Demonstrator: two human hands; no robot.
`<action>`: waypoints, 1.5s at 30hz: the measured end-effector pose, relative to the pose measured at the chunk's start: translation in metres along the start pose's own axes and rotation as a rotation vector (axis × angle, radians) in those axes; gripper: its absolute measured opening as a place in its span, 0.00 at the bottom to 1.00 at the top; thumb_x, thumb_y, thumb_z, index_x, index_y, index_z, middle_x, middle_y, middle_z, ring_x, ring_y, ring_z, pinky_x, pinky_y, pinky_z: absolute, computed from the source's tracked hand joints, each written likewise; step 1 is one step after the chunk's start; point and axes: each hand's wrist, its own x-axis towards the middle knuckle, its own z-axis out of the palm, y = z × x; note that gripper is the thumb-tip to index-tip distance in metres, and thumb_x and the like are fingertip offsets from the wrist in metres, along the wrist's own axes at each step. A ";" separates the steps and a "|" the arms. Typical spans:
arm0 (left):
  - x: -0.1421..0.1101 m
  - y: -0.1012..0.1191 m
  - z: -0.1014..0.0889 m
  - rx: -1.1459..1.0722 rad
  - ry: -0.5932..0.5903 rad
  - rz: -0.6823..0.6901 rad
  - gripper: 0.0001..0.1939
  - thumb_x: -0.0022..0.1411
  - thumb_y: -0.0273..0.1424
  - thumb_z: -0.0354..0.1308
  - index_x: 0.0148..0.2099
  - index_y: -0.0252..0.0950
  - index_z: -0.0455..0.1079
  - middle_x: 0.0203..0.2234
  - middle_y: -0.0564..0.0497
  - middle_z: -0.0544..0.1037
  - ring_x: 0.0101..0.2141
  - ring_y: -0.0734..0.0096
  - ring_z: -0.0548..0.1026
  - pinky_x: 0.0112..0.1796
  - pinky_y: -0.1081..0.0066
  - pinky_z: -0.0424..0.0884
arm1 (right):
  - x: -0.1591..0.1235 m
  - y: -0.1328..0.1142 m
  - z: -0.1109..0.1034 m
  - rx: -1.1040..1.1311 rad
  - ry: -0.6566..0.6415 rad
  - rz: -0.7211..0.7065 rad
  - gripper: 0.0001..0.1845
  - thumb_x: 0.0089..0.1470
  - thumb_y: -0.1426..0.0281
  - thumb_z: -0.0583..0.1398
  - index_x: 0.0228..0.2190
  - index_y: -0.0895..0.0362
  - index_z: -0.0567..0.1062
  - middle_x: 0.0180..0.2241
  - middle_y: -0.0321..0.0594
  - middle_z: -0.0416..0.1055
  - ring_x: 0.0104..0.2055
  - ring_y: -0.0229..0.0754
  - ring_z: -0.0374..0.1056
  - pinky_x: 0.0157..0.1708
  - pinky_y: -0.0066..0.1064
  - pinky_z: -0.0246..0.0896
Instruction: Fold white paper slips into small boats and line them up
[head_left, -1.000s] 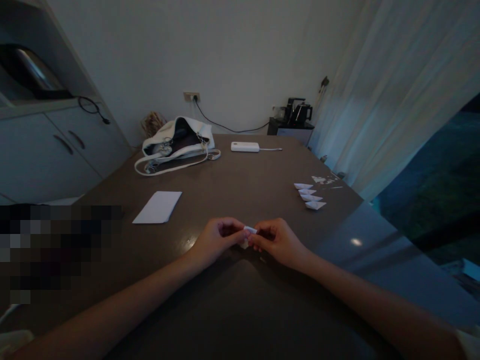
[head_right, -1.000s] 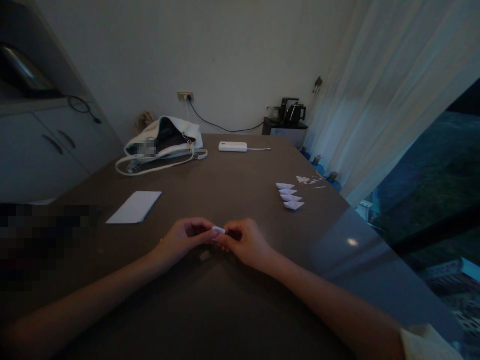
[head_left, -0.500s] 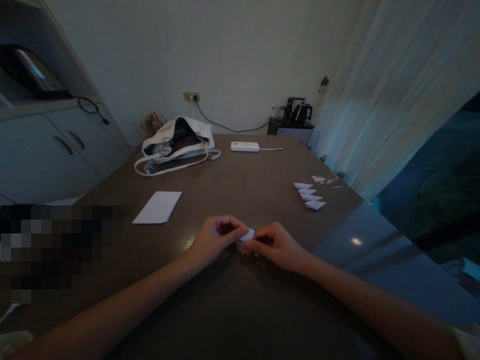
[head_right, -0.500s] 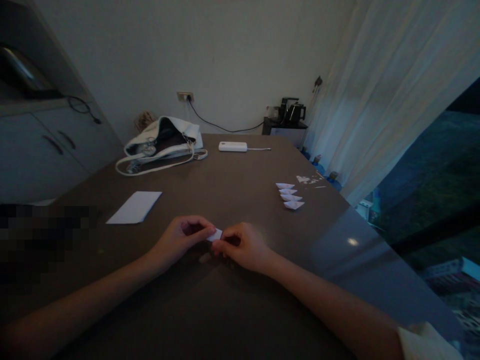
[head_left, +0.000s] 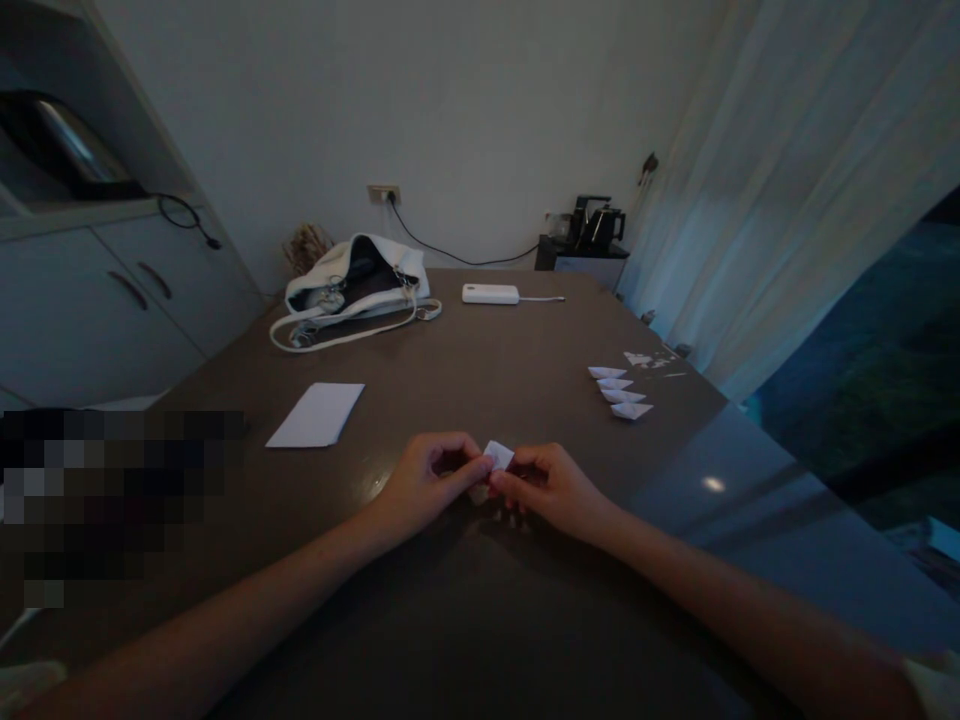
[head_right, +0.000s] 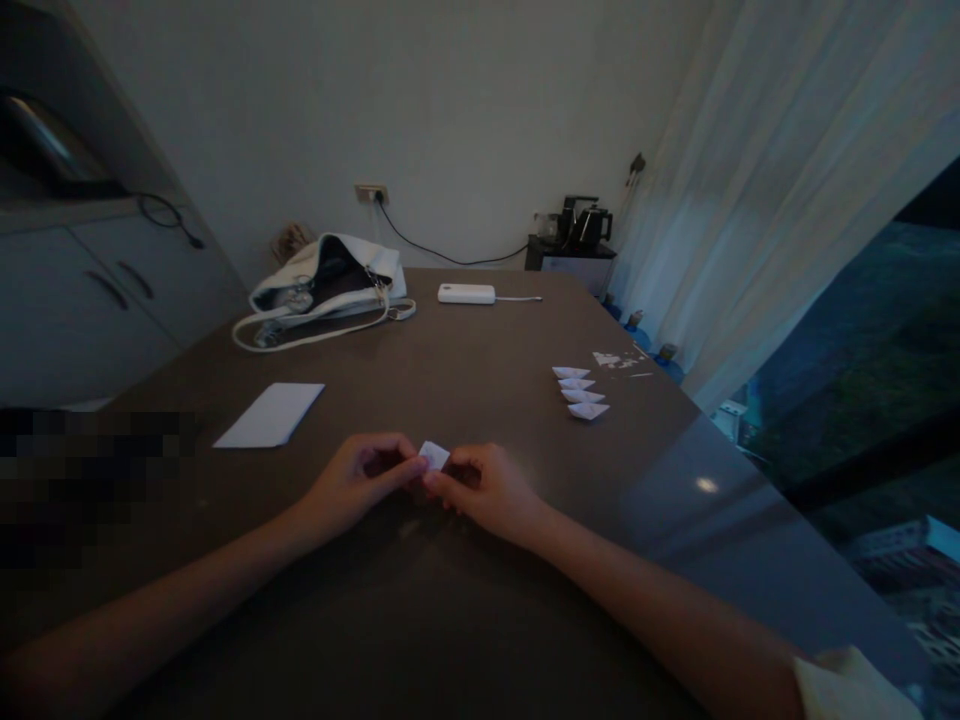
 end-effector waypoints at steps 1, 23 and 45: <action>0.000 -0.001 0.000 0.007 0.006 0.002 0.11 0.60 0.33 0.57 0.28 0.31 0.71 0.21 0.52 0.74 0.25 0.75 0.71 0.27 0.77 0.65 | 0.000 0.001 0.000 0.002 -0.008 -0.007 0.16 0.55 0.61 0.58 0.26 0.62 0.74 0.19 0.35 0.67 0.20 0.32 0.62 0.20 0.22 0.56; -0.001 -0.007 0.006 0.217 0.059 0.080 0.06 0.58 0.30 0.59 0.33 0.33 0.73 0.27 0.50 0.78 0.28 0.70 0.76 0.31 0.73 0.71 | 0.000 -0.002 -0.006 -0.326 0.199 -0.262 0.02 0.51 0.74 0.61 0.28 0.58 0.75 0.24 0.34 0.70 0.24 0.33 0.64 0.24 0.23 0.59; 0.006 -0.017 0.004 -0.451 0.272 -0.023 0.08 0.55 0.33 0.62 0.33 0.34 0.68 0.32 0.51 0.77 0.32 0.73 0.74 0.37 0.72 0.70 | 0.006 0.005 -0.010 0.174 0.337 -0.192 0.07 0.53 0.67 0.61 0.29 0.57 0.69 0.27 0.35 0.70 0.29 0.36 0.71 0.31 0.27 0.66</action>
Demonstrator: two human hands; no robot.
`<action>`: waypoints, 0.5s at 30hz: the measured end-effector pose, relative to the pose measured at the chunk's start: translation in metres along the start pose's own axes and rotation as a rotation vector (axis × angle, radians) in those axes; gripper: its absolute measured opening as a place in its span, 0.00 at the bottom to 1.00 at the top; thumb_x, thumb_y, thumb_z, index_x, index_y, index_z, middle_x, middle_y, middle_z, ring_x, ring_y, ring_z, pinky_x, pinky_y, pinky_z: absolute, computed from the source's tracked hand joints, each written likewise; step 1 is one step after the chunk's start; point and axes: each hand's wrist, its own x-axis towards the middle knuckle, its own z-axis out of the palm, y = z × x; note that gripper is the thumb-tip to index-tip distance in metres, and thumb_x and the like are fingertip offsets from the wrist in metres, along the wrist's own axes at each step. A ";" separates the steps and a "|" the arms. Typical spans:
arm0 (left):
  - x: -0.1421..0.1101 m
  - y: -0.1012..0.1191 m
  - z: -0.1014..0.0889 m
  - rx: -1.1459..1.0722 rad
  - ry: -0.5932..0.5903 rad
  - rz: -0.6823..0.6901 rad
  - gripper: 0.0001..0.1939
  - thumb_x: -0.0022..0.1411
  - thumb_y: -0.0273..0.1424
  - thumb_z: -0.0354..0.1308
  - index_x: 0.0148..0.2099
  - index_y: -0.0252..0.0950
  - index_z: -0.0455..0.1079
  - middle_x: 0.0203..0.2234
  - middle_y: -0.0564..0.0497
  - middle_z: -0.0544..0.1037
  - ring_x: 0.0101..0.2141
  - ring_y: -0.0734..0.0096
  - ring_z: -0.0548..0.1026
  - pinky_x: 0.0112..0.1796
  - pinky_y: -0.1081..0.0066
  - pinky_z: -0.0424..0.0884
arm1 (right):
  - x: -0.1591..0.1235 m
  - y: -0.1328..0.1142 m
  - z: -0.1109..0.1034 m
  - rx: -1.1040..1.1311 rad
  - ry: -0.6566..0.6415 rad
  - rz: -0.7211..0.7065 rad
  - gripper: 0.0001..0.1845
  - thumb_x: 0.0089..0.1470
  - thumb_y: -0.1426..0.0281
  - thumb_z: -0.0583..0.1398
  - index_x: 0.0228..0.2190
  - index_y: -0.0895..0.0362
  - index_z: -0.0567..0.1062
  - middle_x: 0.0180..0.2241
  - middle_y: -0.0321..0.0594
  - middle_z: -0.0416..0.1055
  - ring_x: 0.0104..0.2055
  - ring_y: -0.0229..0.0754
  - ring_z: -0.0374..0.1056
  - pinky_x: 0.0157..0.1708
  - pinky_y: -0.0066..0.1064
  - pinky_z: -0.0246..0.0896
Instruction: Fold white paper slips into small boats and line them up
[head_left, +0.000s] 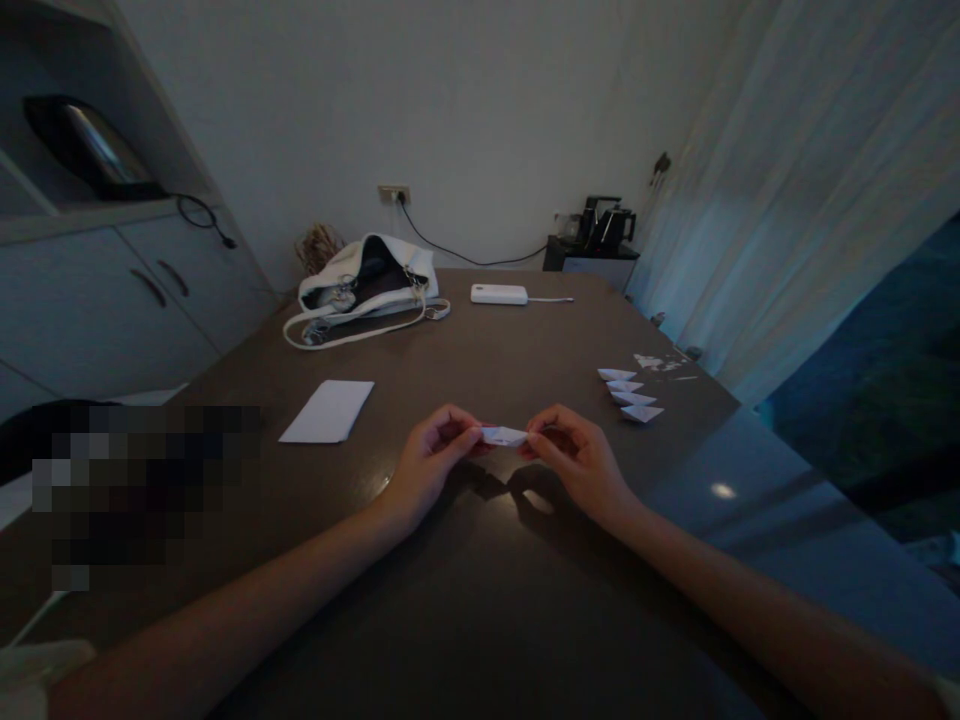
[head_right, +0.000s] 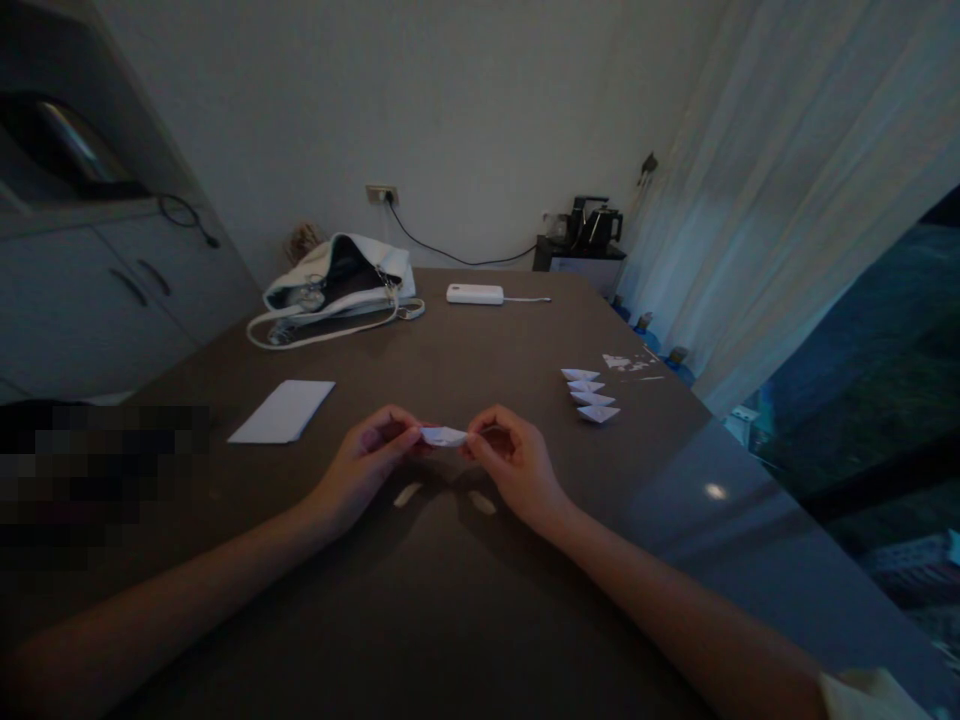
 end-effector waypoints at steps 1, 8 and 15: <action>0.000 -0.001 0.000 -0.024 0.010 -0.002 0.08 0.55 0.33 0.63 0.33 0.34 0.68 0.31 0.52 0.77 0.32 0.73 0.74 0.38 0.72 0.70 | 0.000 0.000 0.000 -0.004 0.009 -0.013 0.07 0.53 0.67 0.61 0.29 0.57 0.69 0.26 0.35 0.70 0.29 0.36 0.70 0.31 0.27 0.66; -0.004 0.002 0.009 -0.208 0.076 -0.015 0.07 0.54 0.30 0.63 0.31 0.34 0.68 0.28 0.55 0.74 0.33 0.76 0.73 0.39 0.75 0.69 | -0.001 -0.002 0.005 -0.019 0.059 -0.069 0.07 0.54 0.67 0.60 0.30 0.57 0.68 0.26 0.36 0.70 0.29 0.36 0.70 0.31 0.27 0.67; -0.005 0.000 0.013 -0.298 0.095 -0.047 0.06 0.54 0.28 0.63 0.31 0.35 0.68 0.28 0.55 0.73 0.34 0.76 0.72 0.40 0.75 0.69 | -0.003 -0.002 0.007 -0.046 0.061 -0.117 0.07 0.56 0.66 0.58 0.31 0.56 0.67 0.28 0.37 0.70 0.31 0.37 0.71 0.32 0.29 0.68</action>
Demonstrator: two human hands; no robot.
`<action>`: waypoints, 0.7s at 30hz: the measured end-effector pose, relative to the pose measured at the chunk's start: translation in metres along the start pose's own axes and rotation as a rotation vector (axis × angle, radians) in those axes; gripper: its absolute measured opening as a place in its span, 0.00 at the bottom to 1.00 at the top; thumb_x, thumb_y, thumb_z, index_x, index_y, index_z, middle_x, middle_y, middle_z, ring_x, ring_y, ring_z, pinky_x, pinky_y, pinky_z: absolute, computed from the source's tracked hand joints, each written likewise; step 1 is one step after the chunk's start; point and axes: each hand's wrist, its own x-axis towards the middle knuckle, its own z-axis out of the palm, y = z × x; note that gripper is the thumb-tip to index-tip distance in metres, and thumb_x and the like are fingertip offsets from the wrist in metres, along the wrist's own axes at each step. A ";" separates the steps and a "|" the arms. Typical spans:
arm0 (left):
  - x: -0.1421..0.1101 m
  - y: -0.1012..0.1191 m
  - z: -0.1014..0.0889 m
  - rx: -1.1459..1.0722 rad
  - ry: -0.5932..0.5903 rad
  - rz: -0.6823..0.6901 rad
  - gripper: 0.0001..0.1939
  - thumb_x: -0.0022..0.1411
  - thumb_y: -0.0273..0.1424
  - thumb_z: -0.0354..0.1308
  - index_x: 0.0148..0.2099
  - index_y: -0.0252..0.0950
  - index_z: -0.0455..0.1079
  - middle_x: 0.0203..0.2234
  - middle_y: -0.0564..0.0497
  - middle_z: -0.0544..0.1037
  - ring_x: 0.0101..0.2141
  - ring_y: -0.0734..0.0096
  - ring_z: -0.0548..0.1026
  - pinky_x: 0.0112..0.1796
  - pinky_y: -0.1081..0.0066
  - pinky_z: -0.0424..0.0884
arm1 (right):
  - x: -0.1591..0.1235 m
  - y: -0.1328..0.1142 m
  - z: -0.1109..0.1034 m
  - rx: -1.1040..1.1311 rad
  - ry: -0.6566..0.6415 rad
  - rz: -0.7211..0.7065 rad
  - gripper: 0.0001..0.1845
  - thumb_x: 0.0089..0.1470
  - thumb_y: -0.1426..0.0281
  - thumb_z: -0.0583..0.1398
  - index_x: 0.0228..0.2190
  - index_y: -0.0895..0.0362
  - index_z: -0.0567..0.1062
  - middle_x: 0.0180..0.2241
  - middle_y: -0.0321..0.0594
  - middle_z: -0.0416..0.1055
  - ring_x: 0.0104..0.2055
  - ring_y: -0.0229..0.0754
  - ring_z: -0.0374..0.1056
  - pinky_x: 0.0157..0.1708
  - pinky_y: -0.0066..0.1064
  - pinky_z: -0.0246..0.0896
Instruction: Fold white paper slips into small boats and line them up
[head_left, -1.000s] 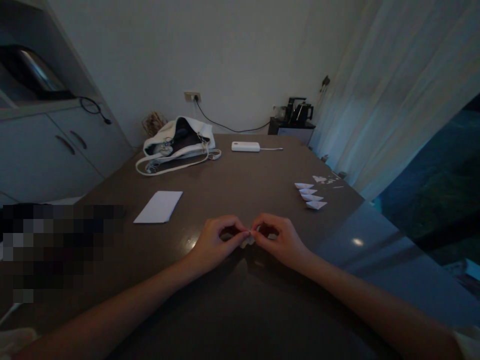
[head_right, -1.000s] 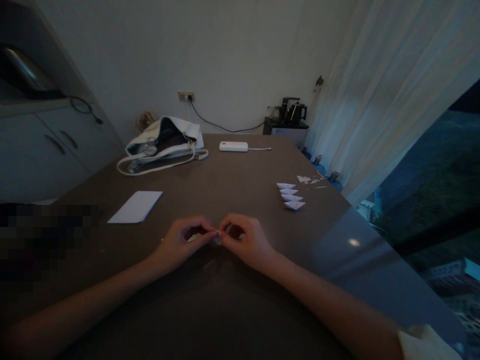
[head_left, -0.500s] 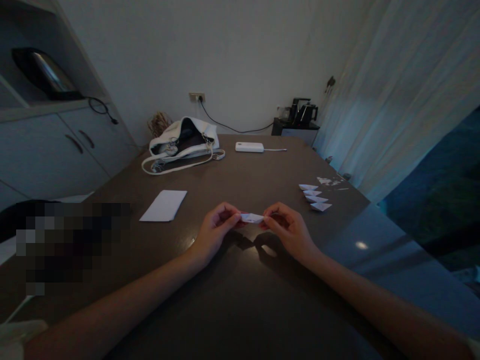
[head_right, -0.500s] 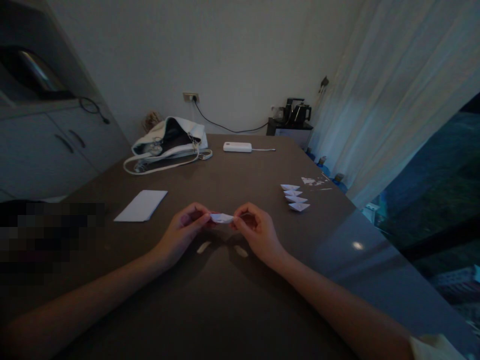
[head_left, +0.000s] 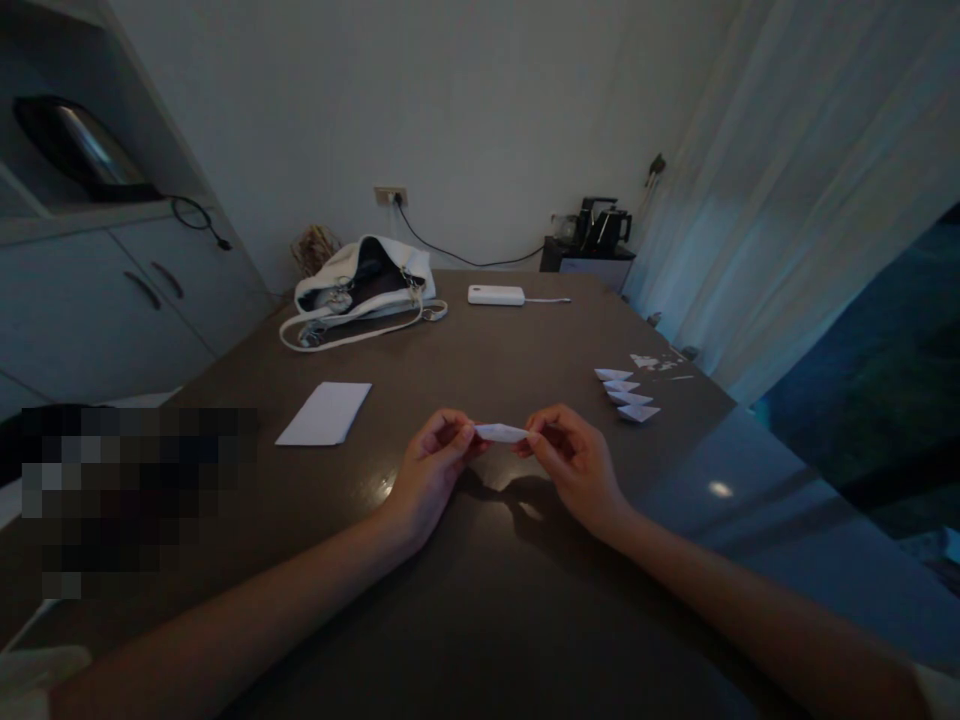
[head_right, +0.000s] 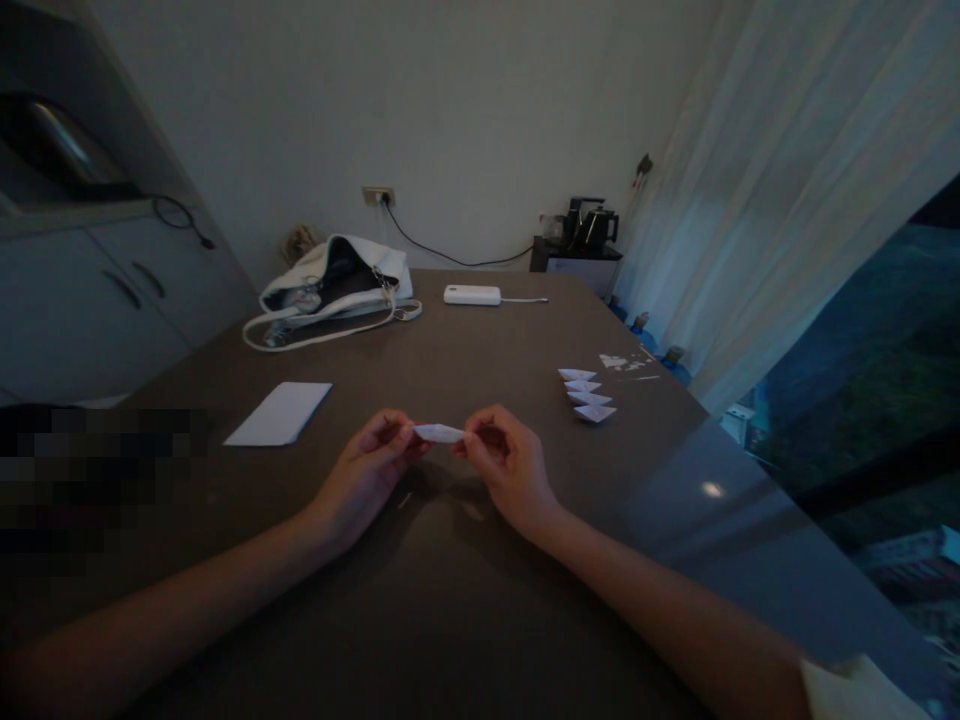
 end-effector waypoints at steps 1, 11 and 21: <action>0.000 0.000 0.000 -0.011 0.001 -0.002 0.06 0.54 0.28 0.63 0.31 0.35 0.68 0.29 0.55 0.73 0.34 0.76 0.72 0.40 0.76 0.69 | 0.000 0.000 0.000 -0.004 0.003 -0.010 0.07 0.56 0.66 0.58 0.31 0.56 0.67 0.28 0.37 0.70 0.31 0.37 0.71 0.32 0.29 0.67; -0.002 -0.008 0.002 -0.099 0.048 -0.029 0.04 0.57 0.24 0.59 0.31 0.35 0.67 0.28 0.55 0.72 0.34 0.77 0.72 0.41 0.77 0.69 | -0.002 -0.006 0.007 -0.013 0.053 -0.025 0.06 0.57 0.67 0.57 0.30 0.56 0.66 0.26 0.36 0.70 0.28 0.36 0.71 0.30 0.28 0.68; -0.004 -0.002 0.000 0.187 0.012 0.016 0.07 0.57 0.32 0.60 0.32 0.35 0.66 0.27 0.54 0.74 0.32 0.73 0.73 0.39 0.72 0.69 | 0.000 0.002 0.000 0.045 -0.050 0.056 0.09 0.56 0.64 0.57 0.30 0.55 0.64 0.28 0.35 0.67 0.29 0.37 0.70 0.28 0.28 0.70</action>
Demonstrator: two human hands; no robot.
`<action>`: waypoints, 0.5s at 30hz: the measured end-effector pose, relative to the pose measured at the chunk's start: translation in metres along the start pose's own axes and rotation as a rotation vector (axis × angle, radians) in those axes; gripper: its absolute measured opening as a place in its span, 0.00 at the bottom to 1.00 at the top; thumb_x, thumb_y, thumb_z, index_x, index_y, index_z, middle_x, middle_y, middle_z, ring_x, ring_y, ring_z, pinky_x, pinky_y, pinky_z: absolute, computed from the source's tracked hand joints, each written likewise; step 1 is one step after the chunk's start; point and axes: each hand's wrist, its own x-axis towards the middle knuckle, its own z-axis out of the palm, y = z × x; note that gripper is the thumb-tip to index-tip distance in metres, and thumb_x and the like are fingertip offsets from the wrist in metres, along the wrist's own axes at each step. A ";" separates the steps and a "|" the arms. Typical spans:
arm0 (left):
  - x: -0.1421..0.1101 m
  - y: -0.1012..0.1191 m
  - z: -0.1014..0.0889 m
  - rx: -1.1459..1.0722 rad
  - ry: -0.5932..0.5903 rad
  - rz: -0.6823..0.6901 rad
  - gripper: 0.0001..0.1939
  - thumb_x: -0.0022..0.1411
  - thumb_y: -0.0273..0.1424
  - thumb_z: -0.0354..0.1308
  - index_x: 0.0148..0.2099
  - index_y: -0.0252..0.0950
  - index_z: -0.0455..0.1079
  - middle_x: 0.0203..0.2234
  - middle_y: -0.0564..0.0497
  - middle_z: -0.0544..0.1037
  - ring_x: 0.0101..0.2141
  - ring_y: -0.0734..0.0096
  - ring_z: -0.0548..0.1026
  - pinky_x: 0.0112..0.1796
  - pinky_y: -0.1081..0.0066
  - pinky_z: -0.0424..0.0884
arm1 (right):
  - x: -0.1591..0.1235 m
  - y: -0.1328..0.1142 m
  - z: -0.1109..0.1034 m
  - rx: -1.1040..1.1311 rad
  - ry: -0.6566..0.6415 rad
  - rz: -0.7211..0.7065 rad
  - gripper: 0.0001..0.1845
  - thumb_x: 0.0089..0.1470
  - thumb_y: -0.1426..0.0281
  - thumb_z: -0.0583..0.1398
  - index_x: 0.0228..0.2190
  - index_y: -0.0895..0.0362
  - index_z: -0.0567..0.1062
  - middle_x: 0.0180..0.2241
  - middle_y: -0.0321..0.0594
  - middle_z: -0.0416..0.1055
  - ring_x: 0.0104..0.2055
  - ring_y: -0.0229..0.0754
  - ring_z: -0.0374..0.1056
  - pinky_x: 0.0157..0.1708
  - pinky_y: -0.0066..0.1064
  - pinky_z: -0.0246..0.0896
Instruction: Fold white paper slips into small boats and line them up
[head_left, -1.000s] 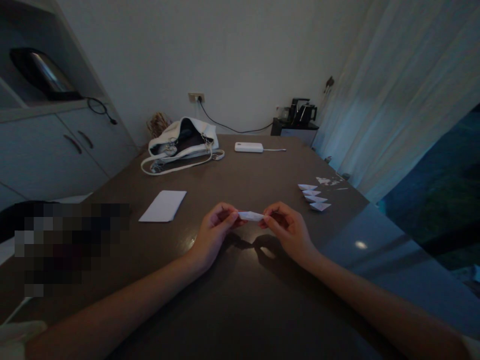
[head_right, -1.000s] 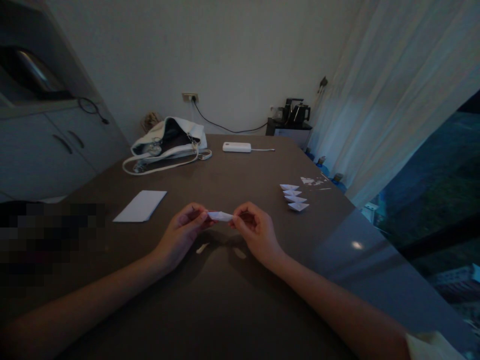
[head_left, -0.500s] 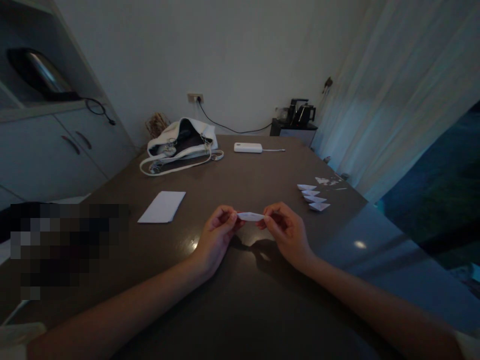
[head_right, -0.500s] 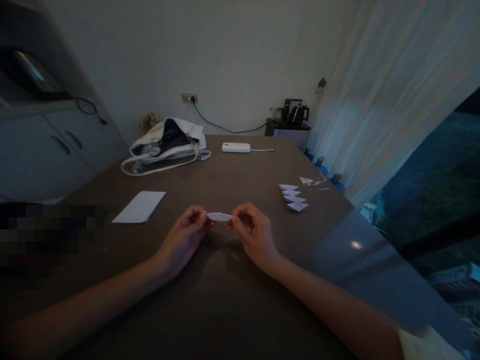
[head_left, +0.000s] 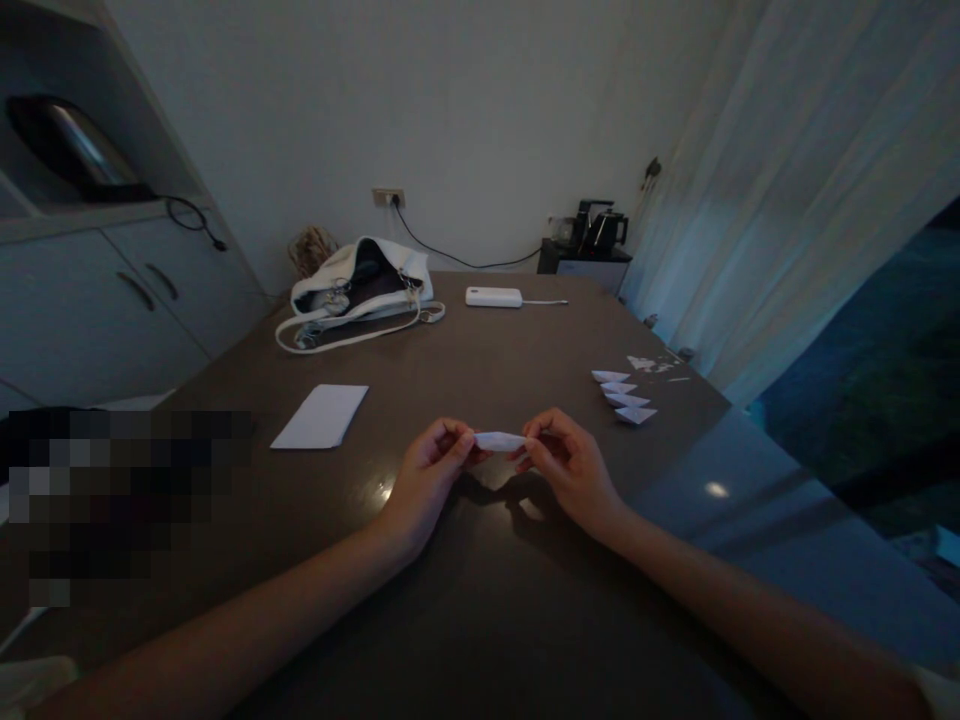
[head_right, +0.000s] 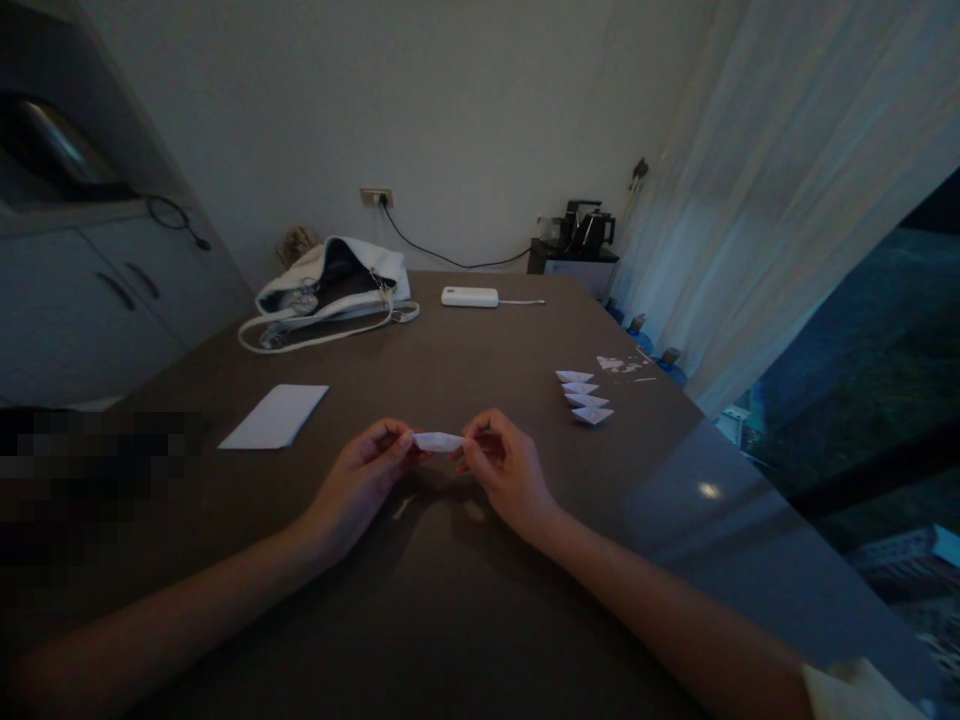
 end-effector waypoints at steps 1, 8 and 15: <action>0.000 0.001 -0.001 0.036 -0.018 0.002 0.08 0.57 0.34 0.60 0.34 0.35 0.66 0.28 0.53 0.74 0.32 0.72 0.74 0.39 0.71 0.70 | 0.000 0.000 -0.001 -0.007 -0.020 0.004 0.09 0.56 0.63 0.57 0.30 0.55 0.64 0.29 0.36 0.66 0.29 0.37 0.70 0.28 0.29 0.70; 0.005 0.014 -0.009 0.480 -0.312 0.163 0.19 0.51 0.31 0.66 0.47 0.37 0.70 0.42 0.45 0.77 0.44 0.62 0.75 0.44 0.64 0.70 | -0.004 -0.001 -0.007 -0.226 -0.156 -0.089 0.04 0.58 0.69 0.55 0.31 0.56 0.65 0.31 0.37 0.67 0.29 0.35 0.66 0.30 0.26 0.65; 0.007 0.017 -0.015 0.697 -0.263 0.297 0.09 0.54 0.29 0.64 0.40 0.36 0.75 0.36 0.47 0.80 0.37 0.63 0.77 0.41 0.66 0.72 | -0.004 -0.002 -0.008 -0.241 -0.198 -0.077 0.04 0.57 0.69 0.57 0.34 0.56 0.67 0.32 0.38 0.70 0.29 0.35 0.68 0.30 0.26 0.66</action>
